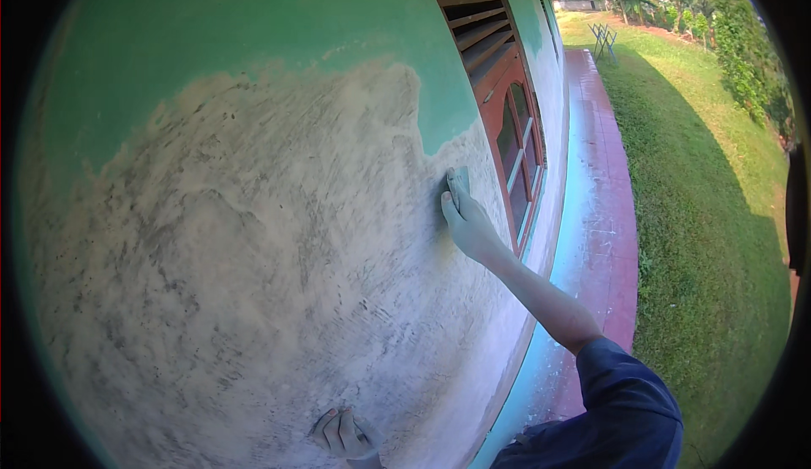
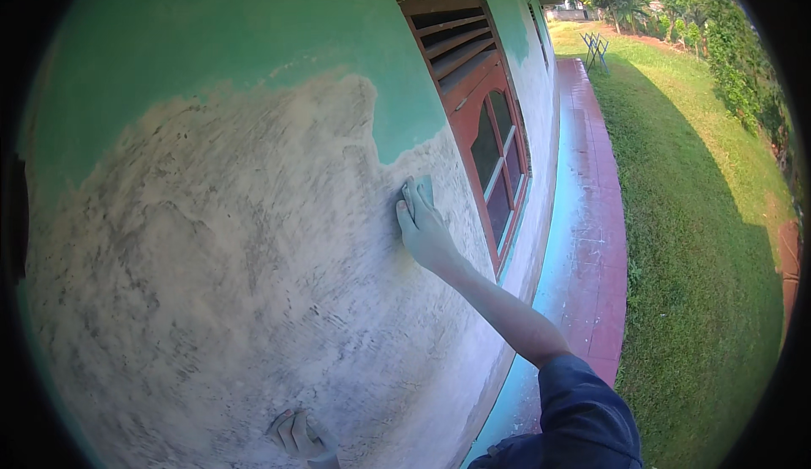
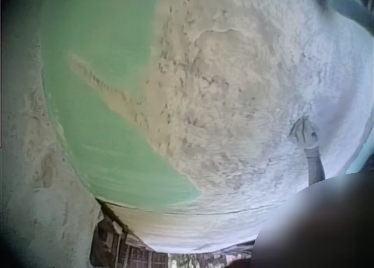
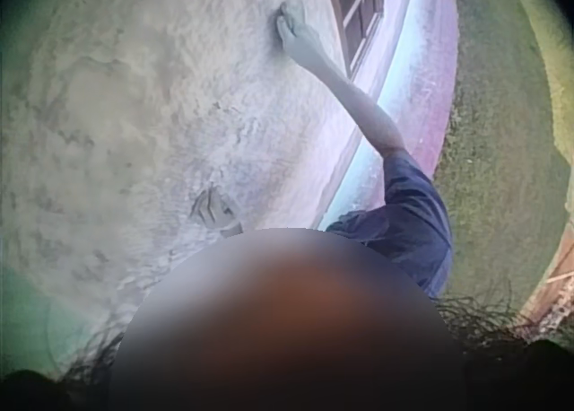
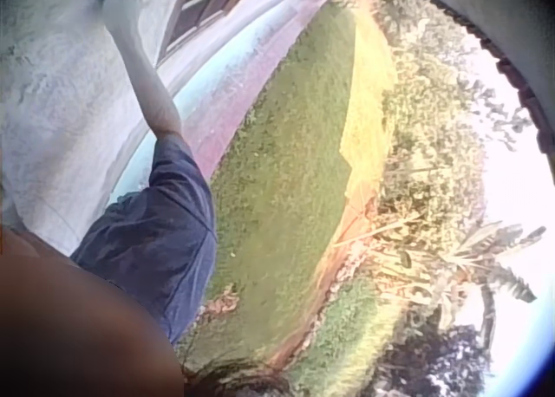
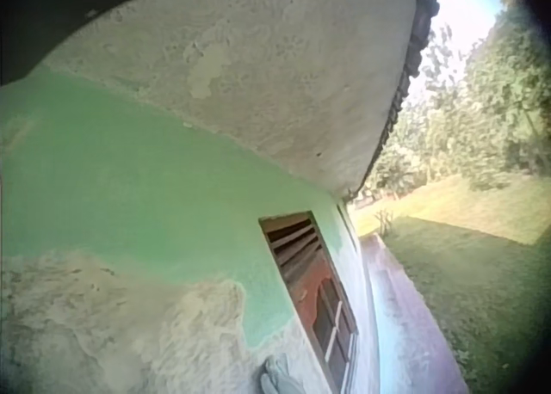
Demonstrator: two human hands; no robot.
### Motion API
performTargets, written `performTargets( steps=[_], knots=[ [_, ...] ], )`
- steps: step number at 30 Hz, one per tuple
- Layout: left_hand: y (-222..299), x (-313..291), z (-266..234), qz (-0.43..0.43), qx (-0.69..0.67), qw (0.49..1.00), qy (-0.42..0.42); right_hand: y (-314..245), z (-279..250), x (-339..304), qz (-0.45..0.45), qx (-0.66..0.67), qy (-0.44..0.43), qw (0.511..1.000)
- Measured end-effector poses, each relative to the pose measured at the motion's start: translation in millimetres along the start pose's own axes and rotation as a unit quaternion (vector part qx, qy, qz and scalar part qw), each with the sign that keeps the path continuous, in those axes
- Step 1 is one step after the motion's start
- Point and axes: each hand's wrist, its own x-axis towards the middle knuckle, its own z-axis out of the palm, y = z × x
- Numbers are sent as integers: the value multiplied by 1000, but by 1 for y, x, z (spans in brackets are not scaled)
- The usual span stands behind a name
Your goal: The person scrapes old loose paint or plaster from an outdoor exterior wall of a house using a scraper tool.
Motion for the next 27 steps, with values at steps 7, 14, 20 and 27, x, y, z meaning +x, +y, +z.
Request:
performTargets(
  steps=[7, 14, 20, 27],
  knots=[
    [-4, -4, 14, 7, 7, 1000, 18, 46, -35, 116, 15, 41, 149, 988],
    [-2, -3, 11, 3, 16, 1000, 20, 37, -5, 98, -35, -80, 117, 989],
    [-2, -1, 4, 10, 13, 1000, 8, 36, -28, 118, 68, -23, 106, 992],
    [1, 1, 7, 4, 2, 1000, -14, 59, -56, 156, 79, -39, 122, 989]
  ],
)
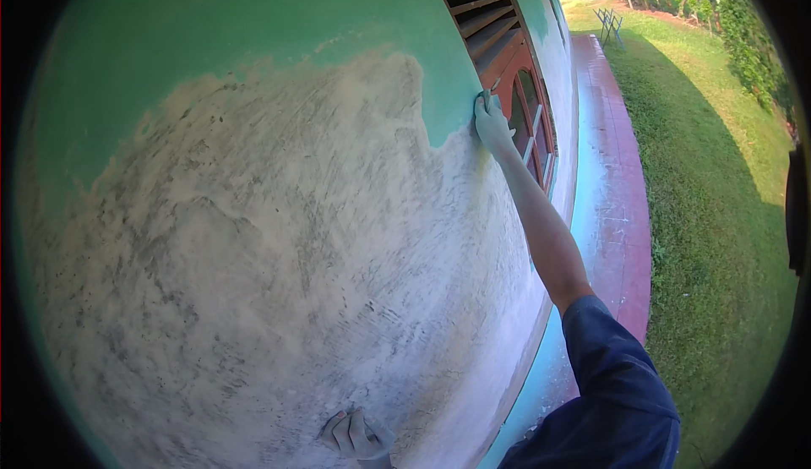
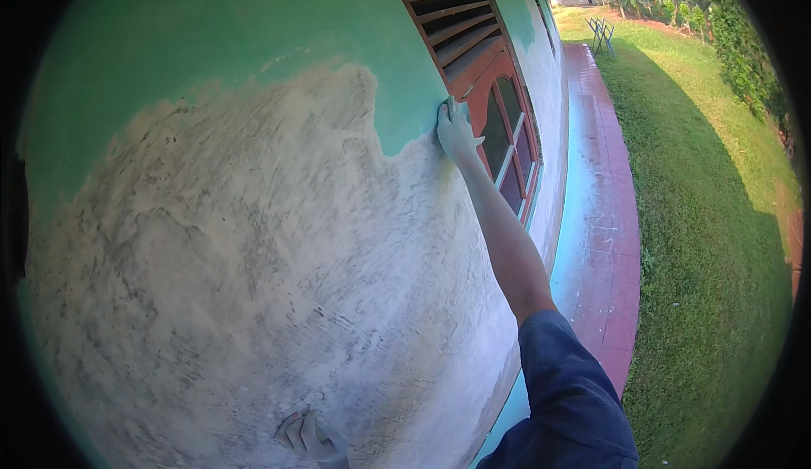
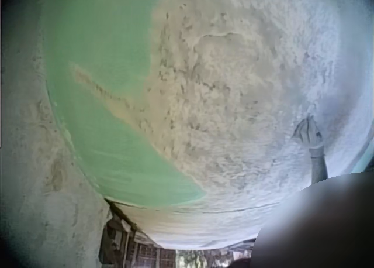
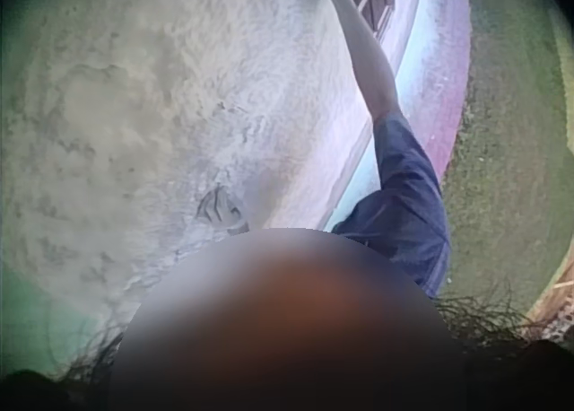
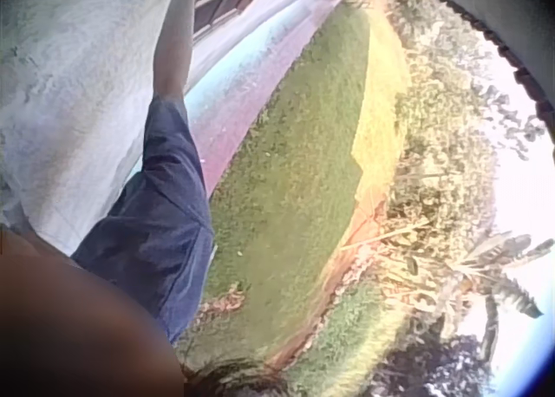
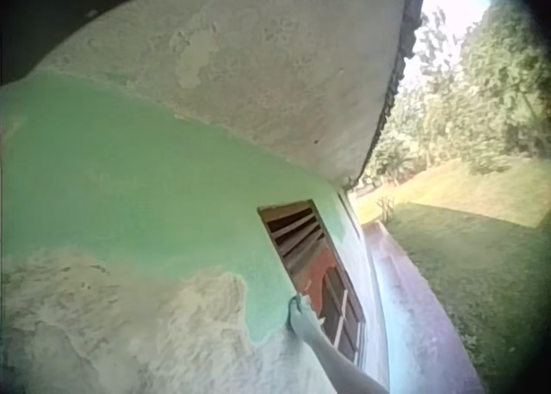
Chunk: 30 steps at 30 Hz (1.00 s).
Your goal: The person scrapes old loose paint or plaster from an outdoor exterior wall of a house using a scraper tool.
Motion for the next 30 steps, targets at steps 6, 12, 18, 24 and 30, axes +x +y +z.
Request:
performTargets(
  steps=[6, 12, 18, 24, 30],
  knots=[
    [-2, -6, 1, -12, 20, 1000, 5, 12, 45, -82, -185, -61, 47, 980],
    [0, -2, 5, -9, -1, 1000, 14, 2, -5, 19, 36, 48, -7, 998],
    [2, -2, 4, -20, 18, 1000, 14, 12, 21, -37, -99, -49, 5, 994],
    [5, 2, 1, -7, 17, 1000, 17, 6, 33, -56, -119, -1, 32, 992],
    [-13, -12, 16, 13, 27, 999, 30, -10, 15, -39, -55, -4, 15, 998]
  ],
)
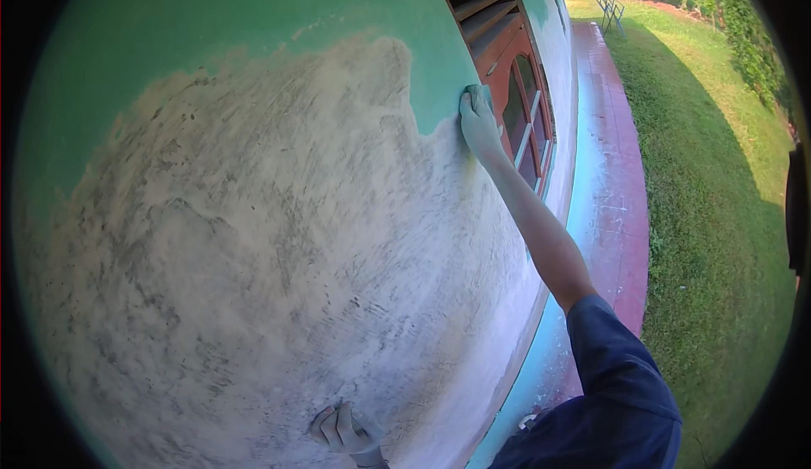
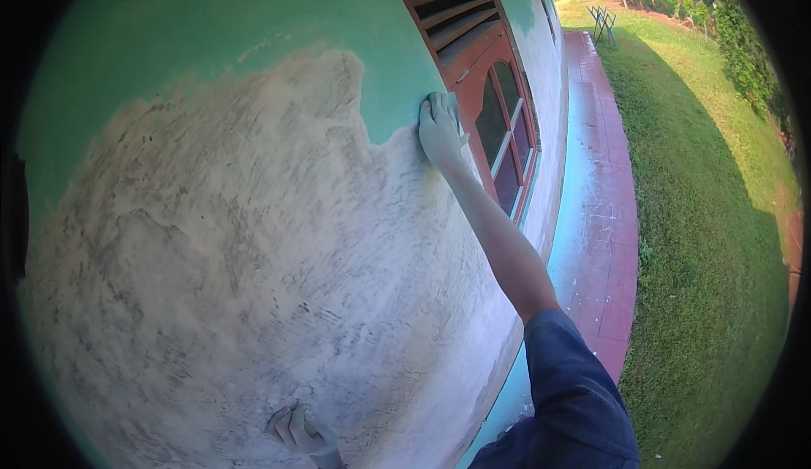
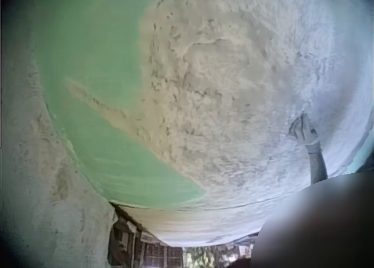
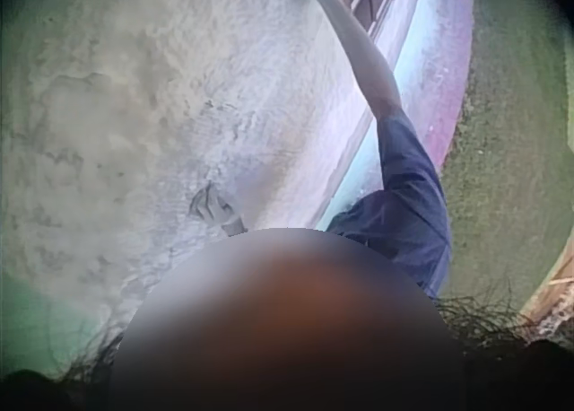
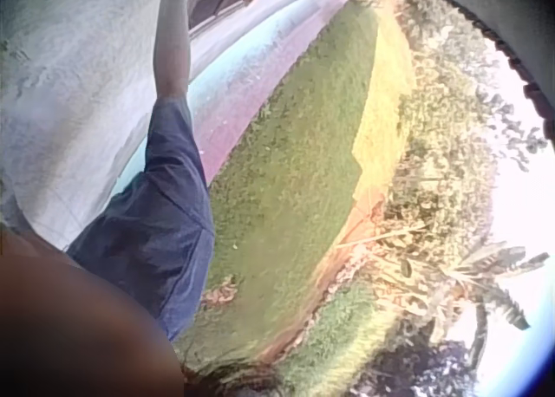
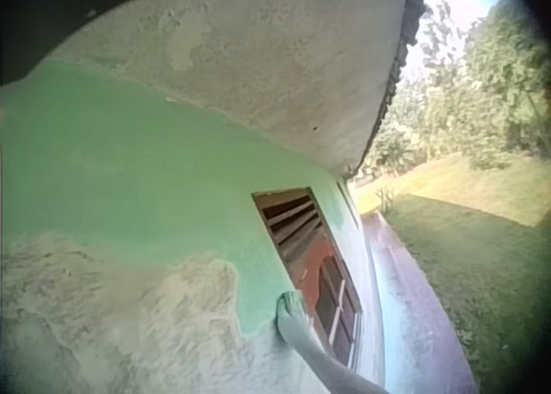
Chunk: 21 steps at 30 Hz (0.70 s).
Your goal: The person scrapes old loose paint or plaster from an outdoor exterior wall of a house using a scraper tool.
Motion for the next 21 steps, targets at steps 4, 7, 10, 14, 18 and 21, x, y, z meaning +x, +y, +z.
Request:
performTargets(
  steps=[4, 7, 10, 14, 18, 21],
  knots=[
    [7, 6, -3, 5, 10, 1000, 28, -33, 23, -46, -3, 36, -39, 999],
    [8, 5, -5, -1, 51, 998, -25, -59, 18, -87, -13, -13, -107, 994],
    [5, 7, 2, 2, 2, 1000, 27, -24, 4, -19, 51, 75, -62, 994],
    [4, 6, -14, 3, 10, 1000, 12, -56, 11, -37, 4, 126, -51, 991],
    [7, 6, -5, -6, 10, 1000, 20, -62, 10, -37, -19, 116, -71, 991],
    [13, 10, -3, -16, -13, 1000, 2, -44, -5, -19, 21, 170, -54, 984]
  ],
)
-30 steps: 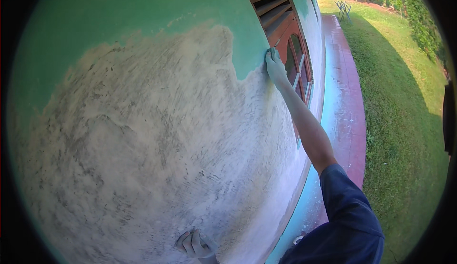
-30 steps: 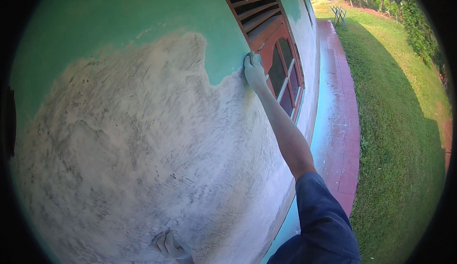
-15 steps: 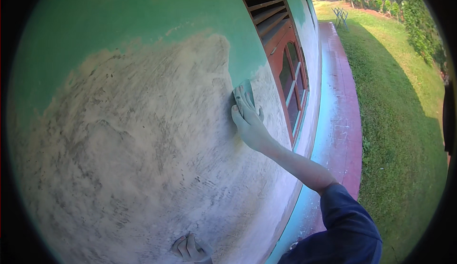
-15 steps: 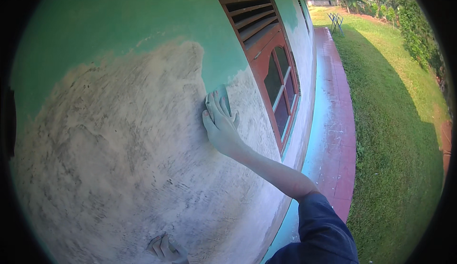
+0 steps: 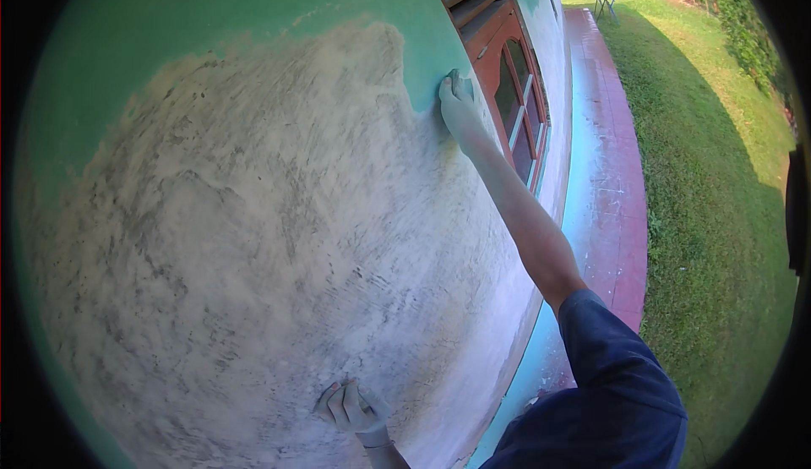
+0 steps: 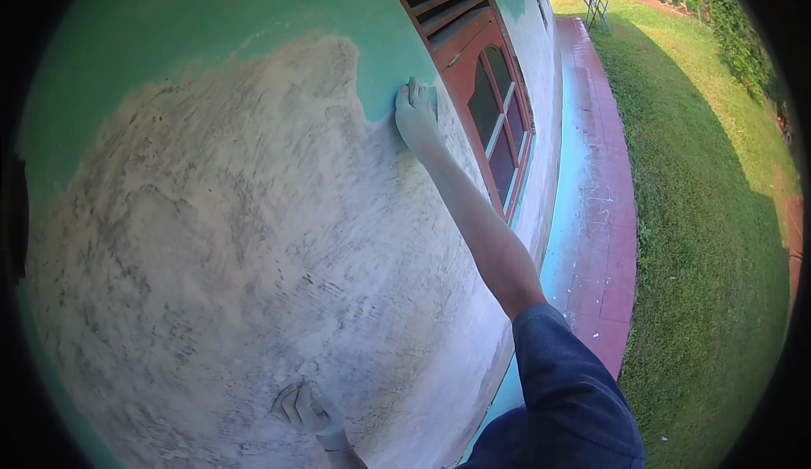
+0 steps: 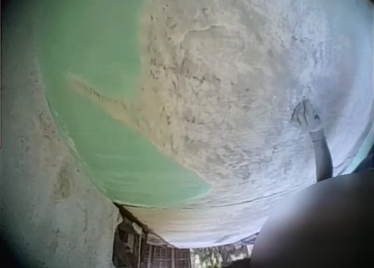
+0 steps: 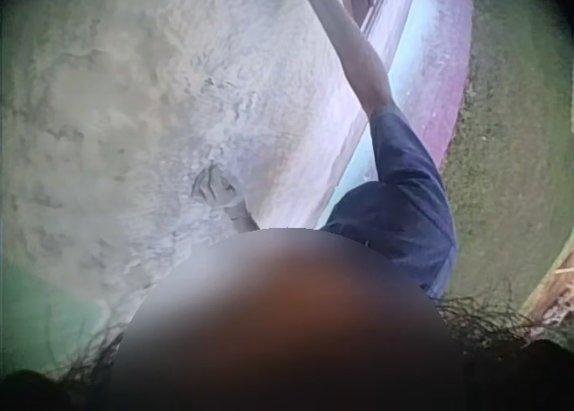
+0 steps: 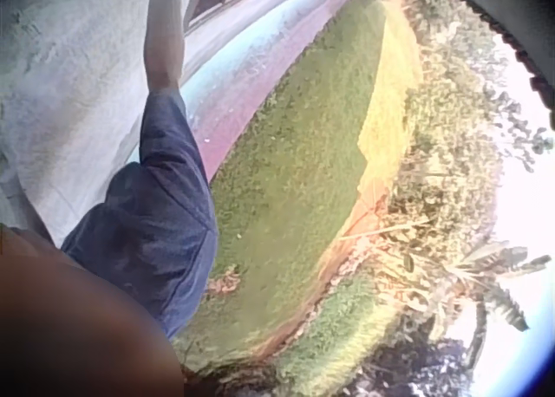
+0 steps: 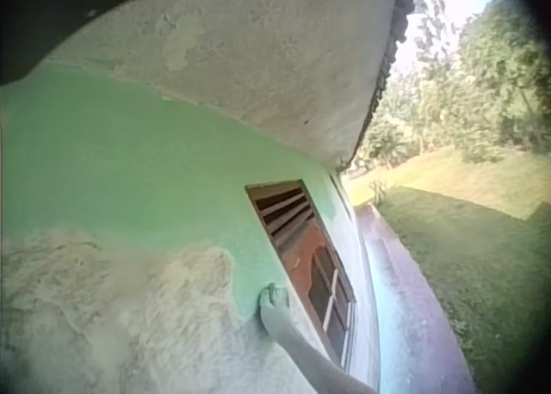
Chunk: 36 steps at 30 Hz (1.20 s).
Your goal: The person scrapes old loose paint or plaster from an outdoor exterior wall of a house using a scraper tool.
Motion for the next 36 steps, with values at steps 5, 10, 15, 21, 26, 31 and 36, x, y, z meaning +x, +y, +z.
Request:
performTargets(
  steps=[5, 10, 15, 21, 26, 31, 36],
  knots=[
    [-3, -3, -8, 12, 4, 1000, -4, -12, 21, -11, -38, -22, -26, 999],
    [-6, -4, -14, 1, -36, 999, -14, -16, 14, -35, -11, 11, -19, 1000],
    [-7, -3, -10, 3, -35, 999, -15, -5, 59, -63, -100, -90, 25, 991],
    [-12, -9, -15, 25, -42, 999, -5, -33, 18, 24, 66, 29, -52, 996],
    [-8, -8, -18, 9, -60, 998, -26, -18, 6, -31, 81, 82, -92, 989],
    [-7, -3, 0, 21, -56, 998, -6, 30, 74, -60, -311, -121, 130, 934],
    [-12, -8, -15, 17, -69, 997, -20, -34, 31, -33, 122, 2, -6, 993]
  ],
)
